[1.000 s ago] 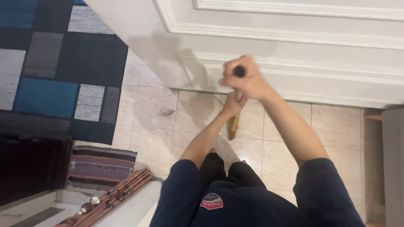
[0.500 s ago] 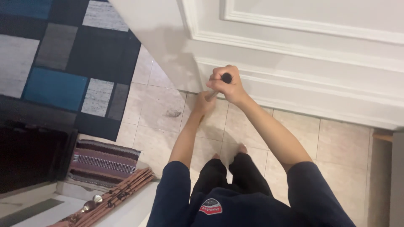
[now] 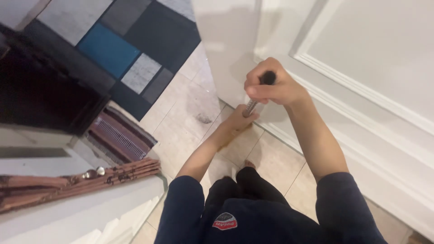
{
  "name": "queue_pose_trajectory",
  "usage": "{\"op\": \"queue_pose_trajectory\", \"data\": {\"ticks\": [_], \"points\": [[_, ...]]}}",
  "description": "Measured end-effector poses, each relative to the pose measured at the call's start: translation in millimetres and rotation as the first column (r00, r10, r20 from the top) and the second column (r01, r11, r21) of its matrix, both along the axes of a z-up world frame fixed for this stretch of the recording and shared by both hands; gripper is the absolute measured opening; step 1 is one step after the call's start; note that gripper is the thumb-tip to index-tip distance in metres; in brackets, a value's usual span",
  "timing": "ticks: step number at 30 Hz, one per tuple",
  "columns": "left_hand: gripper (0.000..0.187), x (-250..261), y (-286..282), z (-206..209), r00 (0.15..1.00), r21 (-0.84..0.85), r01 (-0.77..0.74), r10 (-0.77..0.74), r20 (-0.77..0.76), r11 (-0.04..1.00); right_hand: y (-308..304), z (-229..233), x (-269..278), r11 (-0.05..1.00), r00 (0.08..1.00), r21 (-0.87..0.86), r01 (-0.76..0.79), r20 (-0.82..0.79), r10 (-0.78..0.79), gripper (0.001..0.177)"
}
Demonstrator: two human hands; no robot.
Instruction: Sweeping a tiled floor and rugs using a broom and folding a small rug.
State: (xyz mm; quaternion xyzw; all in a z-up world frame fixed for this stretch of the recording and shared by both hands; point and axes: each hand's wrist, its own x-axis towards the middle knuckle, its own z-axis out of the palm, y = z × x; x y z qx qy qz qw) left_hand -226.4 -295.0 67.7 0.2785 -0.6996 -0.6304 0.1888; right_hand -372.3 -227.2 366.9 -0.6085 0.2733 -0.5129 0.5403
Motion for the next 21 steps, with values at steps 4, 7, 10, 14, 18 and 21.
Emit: {"op": "queue_pose_trajectory", "data": {"ticks": [4,7,10,14,18,21], "points": [[0.034,14.4,-15.5,0.7,0.994,-0.025,0.108,-0.107,0.028,0.994,-34.7,-38.5,19.8,0.986,0.998,0.167,0.016,0.049,-0.024,0.053],[0.027,21.5,-31.3,6.3,1.000,-0.170,-0.010,0.008,-0.014,0.985,-57.3,-50.7,28.7,0.990,0.996,0.111,0.085,-0.018,-0.084,0.050],[0.022,31.8,-50.1,16.1,0.988,-0.229,-0.109,0.131,0.080,0.967,-80.0,-62.6,36.1,0.998,0.998,0.003,0.062,0.000,-0.062,0.052],[0.020,47.7,-96.1,11.3,0.963,-0.301,-0.263,0.233,-0.132,0.916,-114.7,-75.7,45.2,0.994,0.995,-0.089,0.064,-0.075,-0.071,0.047],[0.013,58.1,-138.9,-20.7,0.938,-0.152,-0.318,0.334,0.096,0.936,-146.6,-92.3,49.9,0.991,0.995,-0.120,0.065,-0.066,-0.074,0.043],[0.015,62.3,-155.4,-32.5,0.923,-0.310,-0.383,0.377,-0.080,0.870,-159.4,-94.3,49.1,0.983,0.988,-0.172,0.064,-0.130,-0.087,0.052]]}}
